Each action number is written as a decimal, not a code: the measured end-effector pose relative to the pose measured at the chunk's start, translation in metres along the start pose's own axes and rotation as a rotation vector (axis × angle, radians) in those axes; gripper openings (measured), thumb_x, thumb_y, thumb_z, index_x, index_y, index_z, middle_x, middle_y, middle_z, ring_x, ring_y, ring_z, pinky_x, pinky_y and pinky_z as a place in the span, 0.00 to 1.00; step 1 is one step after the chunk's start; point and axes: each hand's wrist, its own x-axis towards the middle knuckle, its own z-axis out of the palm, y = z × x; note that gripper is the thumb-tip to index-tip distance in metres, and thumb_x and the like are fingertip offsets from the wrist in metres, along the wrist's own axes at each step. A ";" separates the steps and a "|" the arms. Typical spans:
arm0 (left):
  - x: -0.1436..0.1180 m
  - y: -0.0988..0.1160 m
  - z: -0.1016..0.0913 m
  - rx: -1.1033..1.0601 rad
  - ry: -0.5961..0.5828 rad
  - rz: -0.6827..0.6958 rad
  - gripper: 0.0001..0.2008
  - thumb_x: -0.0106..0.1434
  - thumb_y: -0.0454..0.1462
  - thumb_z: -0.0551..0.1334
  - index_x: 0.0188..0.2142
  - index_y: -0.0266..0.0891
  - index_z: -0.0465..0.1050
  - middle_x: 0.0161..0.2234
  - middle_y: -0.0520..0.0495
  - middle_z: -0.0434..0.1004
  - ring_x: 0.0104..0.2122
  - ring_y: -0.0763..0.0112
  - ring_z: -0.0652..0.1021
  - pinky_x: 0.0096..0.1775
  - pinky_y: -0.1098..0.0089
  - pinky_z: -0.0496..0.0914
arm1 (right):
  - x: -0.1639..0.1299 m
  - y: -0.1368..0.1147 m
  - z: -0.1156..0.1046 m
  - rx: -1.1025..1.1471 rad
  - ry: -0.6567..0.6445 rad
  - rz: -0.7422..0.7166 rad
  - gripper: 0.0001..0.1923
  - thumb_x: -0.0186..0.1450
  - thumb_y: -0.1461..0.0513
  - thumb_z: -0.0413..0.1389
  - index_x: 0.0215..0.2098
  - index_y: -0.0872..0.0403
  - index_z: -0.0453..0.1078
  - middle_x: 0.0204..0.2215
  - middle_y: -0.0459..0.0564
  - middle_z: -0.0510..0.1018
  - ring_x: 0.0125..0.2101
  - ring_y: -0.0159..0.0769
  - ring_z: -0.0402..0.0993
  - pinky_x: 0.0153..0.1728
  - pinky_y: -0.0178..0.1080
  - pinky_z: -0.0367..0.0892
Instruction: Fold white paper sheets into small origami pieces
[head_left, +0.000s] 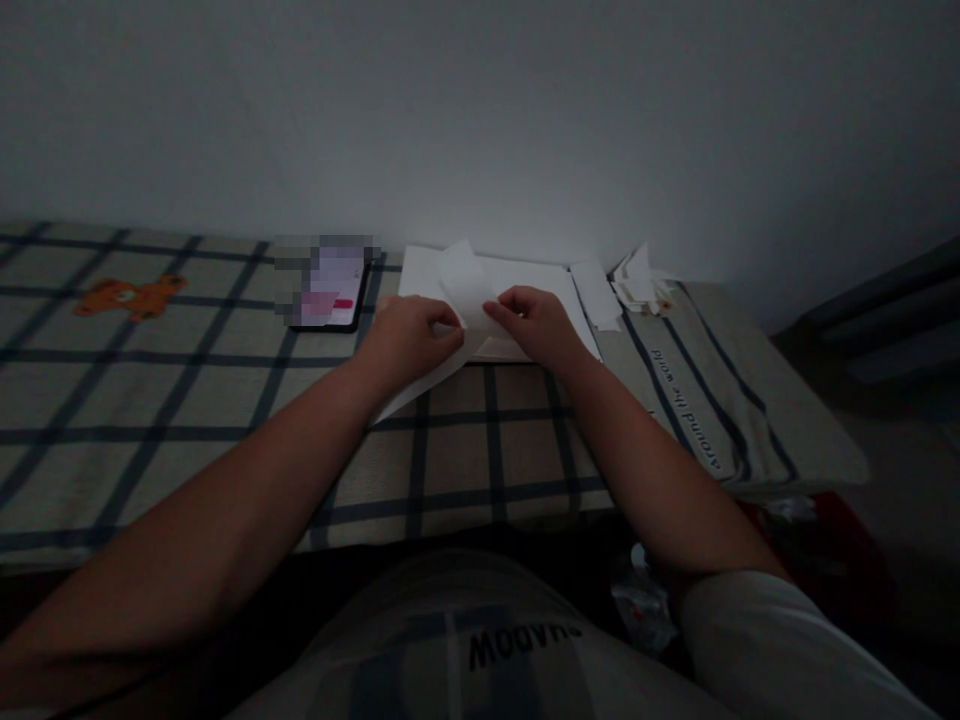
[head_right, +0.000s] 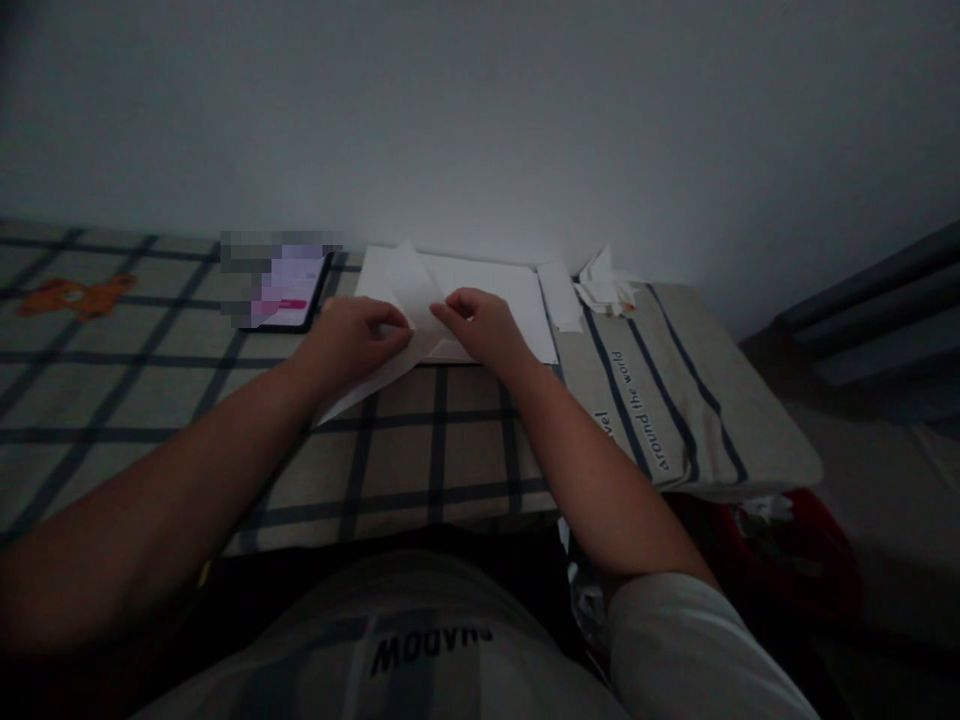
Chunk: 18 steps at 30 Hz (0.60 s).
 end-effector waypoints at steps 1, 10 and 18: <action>0.000 0.001 0.000 0.034 -0.005 0.009 0.12 0.60 0.41 0.62 0.36 0.40 0.84 0.32 0.42 0.84 0.36 0.54 0.81 0.52 0.49 0.67 | -0.001 -0.001 0.000 0.002 -0.012 0.000 0.17 0.65 0.50 0.59 0.26 0.52 0.69 0.24 0.44 0.72 0.28 0.33 0.64 0.34 0.39 0.59; 0.000 0.002 0.000 0.096 -0.101 0.008 0.16 0.63 0.49 0.63 0.40 0.43 0.86 0.35 0.41 0.86 0.40 0.50 0.82 0.50 0.52 0.69 | -0.003 -0.007 0.002 -0.008 -0.080 0.003 0.18 0.64 0.49 0.60 0.26 0.53 0.70 0.23 0.43 0.71 0.27 0.32 0.63 0.32 0.38 0.56; 0.001 0.001 -0.002 0.061 -0.100 -0.031 0.15 0.63 0.46 0.64 0.40 0.41 0.86 0.34 0.41 0.86 0.36 0.55 0.82 0.45 0.57 0.70 | -0.005 -0.013 -0.002 -0.143 -0.148 0.018 0.25 0.64 0.55 0.60 0.17 0.52 0.54 0.16 0.38 0.55 0.23 0.28 0.52 0.28 0.38 0.46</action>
